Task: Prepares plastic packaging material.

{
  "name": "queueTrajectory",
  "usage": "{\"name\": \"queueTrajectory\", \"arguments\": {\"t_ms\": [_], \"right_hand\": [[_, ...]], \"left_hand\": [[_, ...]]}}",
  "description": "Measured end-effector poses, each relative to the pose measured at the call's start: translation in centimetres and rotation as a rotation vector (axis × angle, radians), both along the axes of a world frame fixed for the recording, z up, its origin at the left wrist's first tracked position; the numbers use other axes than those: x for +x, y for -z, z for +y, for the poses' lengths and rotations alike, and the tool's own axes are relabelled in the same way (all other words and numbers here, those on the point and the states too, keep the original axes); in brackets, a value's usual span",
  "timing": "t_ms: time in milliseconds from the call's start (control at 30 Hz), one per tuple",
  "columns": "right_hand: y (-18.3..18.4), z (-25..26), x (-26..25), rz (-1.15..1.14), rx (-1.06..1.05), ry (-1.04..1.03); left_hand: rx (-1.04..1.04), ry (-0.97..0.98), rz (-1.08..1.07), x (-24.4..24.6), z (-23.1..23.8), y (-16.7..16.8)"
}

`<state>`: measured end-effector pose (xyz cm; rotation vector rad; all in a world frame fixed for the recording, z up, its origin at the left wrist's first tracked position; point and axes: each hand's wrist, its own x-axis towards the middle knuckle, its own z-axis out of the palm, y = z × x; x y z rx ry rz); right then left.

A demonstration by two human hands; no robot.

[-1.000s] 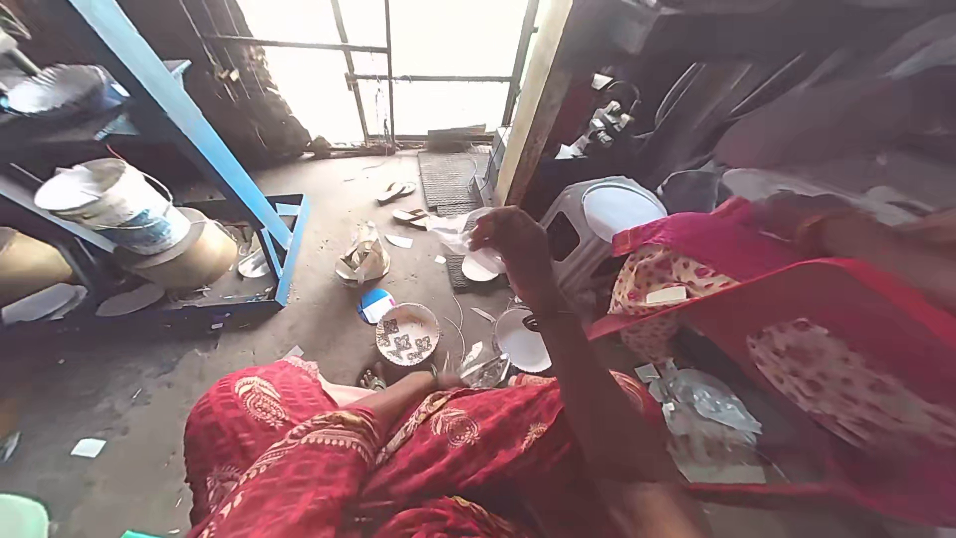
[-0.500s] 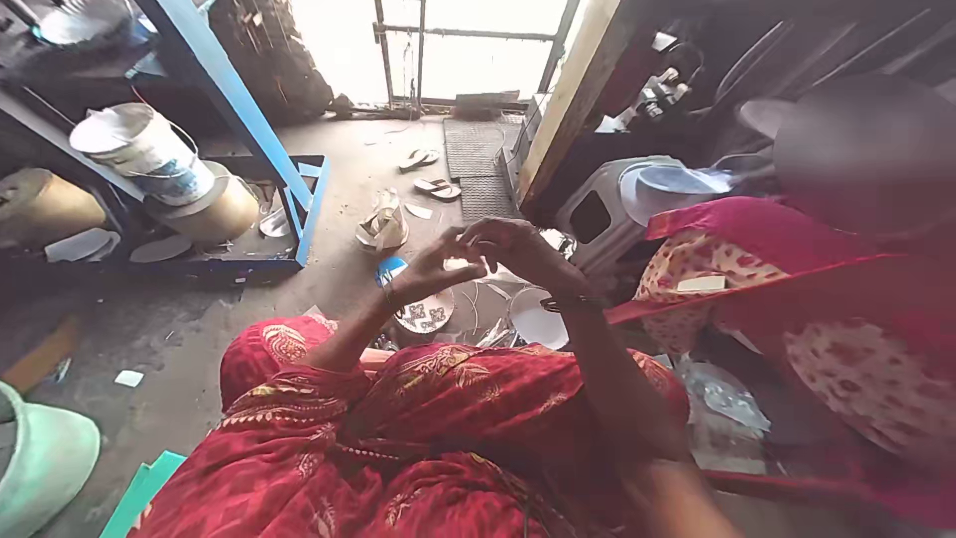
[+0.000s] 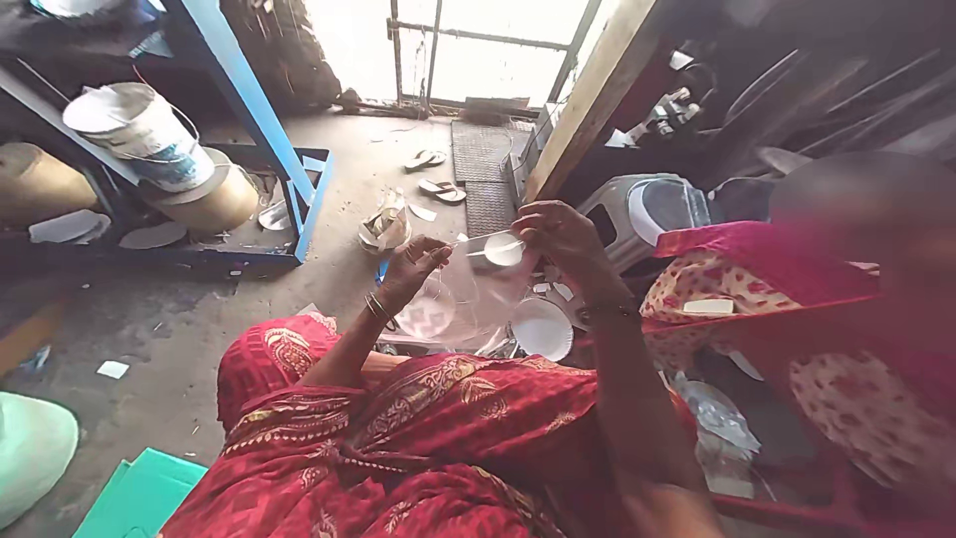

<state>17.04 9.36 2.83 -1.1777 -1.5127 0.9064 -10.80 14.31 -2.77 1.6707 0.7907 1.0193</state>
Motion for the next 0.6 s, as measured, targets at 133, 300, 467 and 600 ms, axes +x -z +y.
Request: {"name": "queueTrajectory", "arguments": {"t_ms": [133,300,467,600], "right_hand": [[0.9,-0.2,0.2,0.059,-0.092,-0.053],[2.3,0.9,-1.1,0.19,-0.151,-0.151],[3.0,1.3,-2.0,0.3,-0.107,-0.04],[3.3,1.6,-1.0,0.292,0.051,0.155]], "left_hand": [[-0.073,-0.053,-0.128,-0.3,0.2,-0.7],[-0.079,-0.051,-0.159,-0.3,0.2,-1.1],[0.222,-0.1,0.002,-0.3,0.8,-0.1],[0.537,-0.118,0.235,-0.4,0.9,-1.1]]}}
